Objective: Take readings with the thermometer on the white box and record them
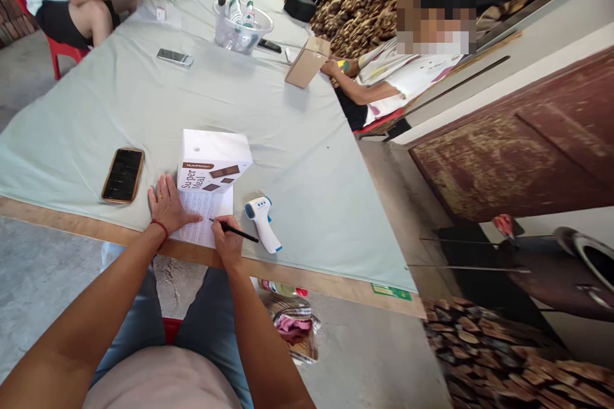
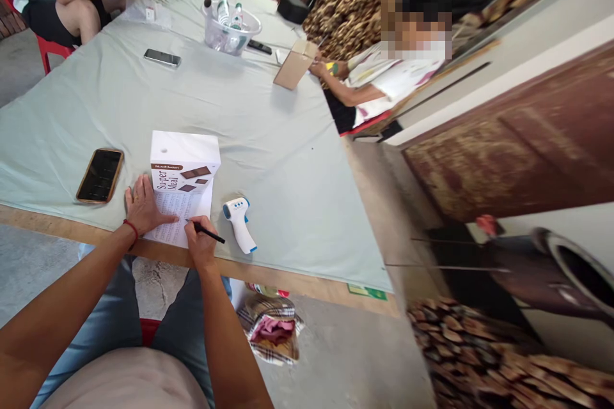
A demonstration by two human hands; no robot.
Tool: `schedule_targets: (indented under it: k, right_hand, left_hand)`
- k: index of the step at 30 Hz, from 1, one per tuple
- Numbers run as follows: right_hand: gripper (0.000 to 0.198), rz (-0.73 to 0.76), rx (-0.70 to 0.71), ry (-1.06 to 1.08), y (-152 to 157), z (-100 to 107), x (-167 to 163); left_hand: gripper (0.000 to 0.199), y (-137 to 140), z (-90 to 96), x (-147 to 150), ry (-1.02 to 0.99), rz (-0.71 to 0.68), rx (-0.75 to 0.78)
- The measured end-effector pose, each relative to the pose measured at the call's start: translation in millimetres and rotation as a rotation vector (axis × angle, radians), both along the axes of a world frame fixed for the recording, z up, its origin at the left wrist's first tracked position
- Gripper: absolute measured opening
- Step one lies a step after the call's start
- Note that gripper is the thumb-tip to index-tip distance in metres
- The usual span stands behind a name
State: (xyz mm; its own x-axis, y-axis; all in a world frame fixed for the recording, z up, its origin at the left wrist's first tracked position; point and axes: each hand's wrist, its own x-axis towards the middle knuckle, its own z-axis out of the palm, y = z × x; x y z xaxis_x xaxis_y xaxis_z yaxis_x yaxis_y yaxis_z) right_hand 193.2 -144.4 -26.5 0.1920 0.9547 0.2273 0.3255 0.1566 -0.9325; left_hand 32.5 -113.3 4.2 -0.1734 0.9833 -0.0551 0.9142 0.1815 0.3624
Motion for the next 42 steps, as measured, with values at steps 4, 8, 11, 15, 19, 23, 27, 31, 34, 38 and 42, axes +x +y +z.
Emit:
schedule_targets:
  k: [4,8,11,15,19,23,27,31,34,38,42]
  right_hand:
    - [0.017,-0.009,0.002,0.002,-0.1,-0.3,0.0]
    - [0.017,-0.009,-0.008,0.008,-1.1,-0.3,-0.5]
    - [0.018,-0.033,-0.004,0.026,-1.6,-0.3,-0.6]
    - [0.018,-0.04,-0.005,0.034,-1.0,-0.7,-0.2]
    - [0.017,-0.017,-0.008,0.021,-0.4,-0.7,-0.7]
    - [0.017,-0.021,0.003,0.004,-0.9,0.0,-0.6]
    - [0.017,-0.019,-0.003,0.008,-1.8,0.0,1.2]
    - [0.019,-0.055,-0.014,0.011,-2.4,-0.7,1.6]
    - [0.019,-0.055,-0.024,0.007,-2.3,-0.8,0.8]
    - [0.018,-0.045,-0.028,-0.002,-1.6,-0.5,0.9]
    - [0.017,-0.034,-0.021,-0.016,-2.3,-1.2,0.7]
  left_hand:
    - [0.138,0.0,-2.2,-0.7,-0.003,-0.004,0.016]
    - [0.138,0.1,-4.8,-1.5,-0.012,-0.013,0.04]
    - [0.139,0.3,-4.4,-1.5,-0.013,-0.006,0.027]
    - [0.139,0.5,-4.3,-1.6,-0.017,-0.005,0.029]
    - [0.139,0.5,-5.3,-1.8,-0.019,-0.013,0.045]
    - [0.138,0.3,-4.1,-1.6,-0.016,-0.012,0.033]
    - [0.138,-0.1,-2.4,-1.2,-0.012,-0.005,0.028]
    - [0.138,-0.1,-1.4,-0.7,-0.011,-0.002,0.029]
    - [0.137,0.1,-1.3,-0.5,-0.012,0.0,0.026]
    - [0.138,-0.2,-1.9,-1.0,-0.023,-0.007,0.032]
    - [0.138,-0.1,-1.7,-1.3,-0.027,-0.007,0.024]
